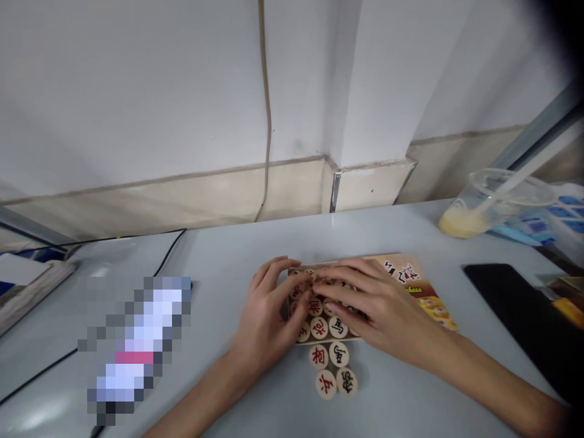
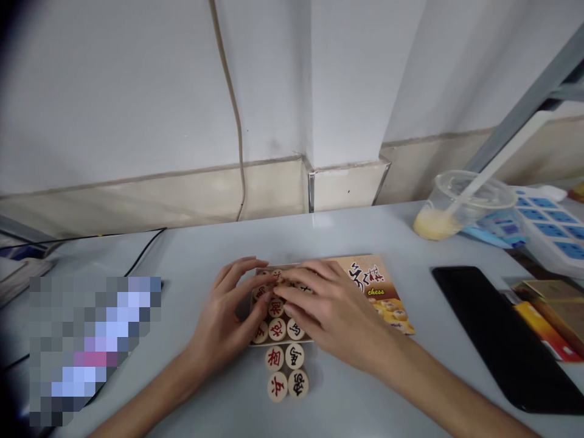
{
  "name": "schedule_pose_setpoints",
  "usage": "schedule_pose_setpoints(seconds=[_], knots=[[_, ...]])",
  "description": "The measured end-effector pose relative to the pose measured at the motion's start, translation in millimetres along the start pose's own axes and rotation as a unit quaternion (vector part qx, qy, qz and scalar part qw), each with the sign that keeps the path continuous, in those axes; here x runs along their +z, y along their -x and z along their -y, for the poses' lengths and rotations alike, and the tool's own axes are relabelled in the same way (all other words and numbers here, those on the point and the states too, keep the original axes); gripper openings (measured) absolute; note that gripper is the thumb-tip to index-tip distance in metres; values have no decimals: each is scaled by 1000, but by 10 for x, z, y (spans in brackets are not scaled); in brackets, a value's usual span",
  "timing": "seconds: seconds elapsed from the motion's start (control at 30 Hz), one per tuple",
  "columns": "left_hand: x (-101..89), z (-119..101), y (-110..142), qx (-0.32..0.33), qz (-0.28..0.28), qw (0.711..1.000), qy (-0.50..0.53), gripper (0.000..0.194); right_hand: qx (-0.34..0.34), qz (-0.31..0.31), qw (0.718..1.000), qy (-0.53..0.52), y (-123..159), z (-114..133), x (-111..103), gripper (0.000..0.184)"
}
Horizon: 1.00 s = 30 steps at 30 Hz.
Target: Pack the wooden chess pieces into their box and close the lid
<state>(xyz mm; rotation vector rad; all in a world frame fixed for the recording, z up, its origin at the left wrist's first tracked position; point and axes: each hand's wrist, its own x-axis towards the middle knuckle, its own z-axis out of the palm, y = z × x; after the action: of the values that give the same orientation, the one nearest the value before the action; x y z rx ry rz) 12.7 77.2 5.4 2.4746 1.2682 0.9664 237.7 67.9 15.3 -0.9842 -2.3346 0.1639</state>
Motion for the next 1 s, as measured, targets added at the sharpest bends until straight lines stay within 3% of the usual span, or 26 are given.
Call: schedule_pose_setpoints(seconds=[0.1, 0.2, 0.73, 1.0], knots=[[-6, -3, 16, 16, 0, 999, -34, 25, 0, 1, 1000, -7, 9, -15, -5, 25], [-9, 17, 27, 20, -10, 998, -57, 25, 1, 1, 1000, -14, 14, -45, -10, 32], [-38, 65, 12, 21, -16, 1000, -1, 22, 46, -35, 998, -22, 37, -106, -25, 22], [-93, 88, -5, 8, -16, 1000, -14, 19, 76, -68, 994, 28, 50, -191, -38, 17]])
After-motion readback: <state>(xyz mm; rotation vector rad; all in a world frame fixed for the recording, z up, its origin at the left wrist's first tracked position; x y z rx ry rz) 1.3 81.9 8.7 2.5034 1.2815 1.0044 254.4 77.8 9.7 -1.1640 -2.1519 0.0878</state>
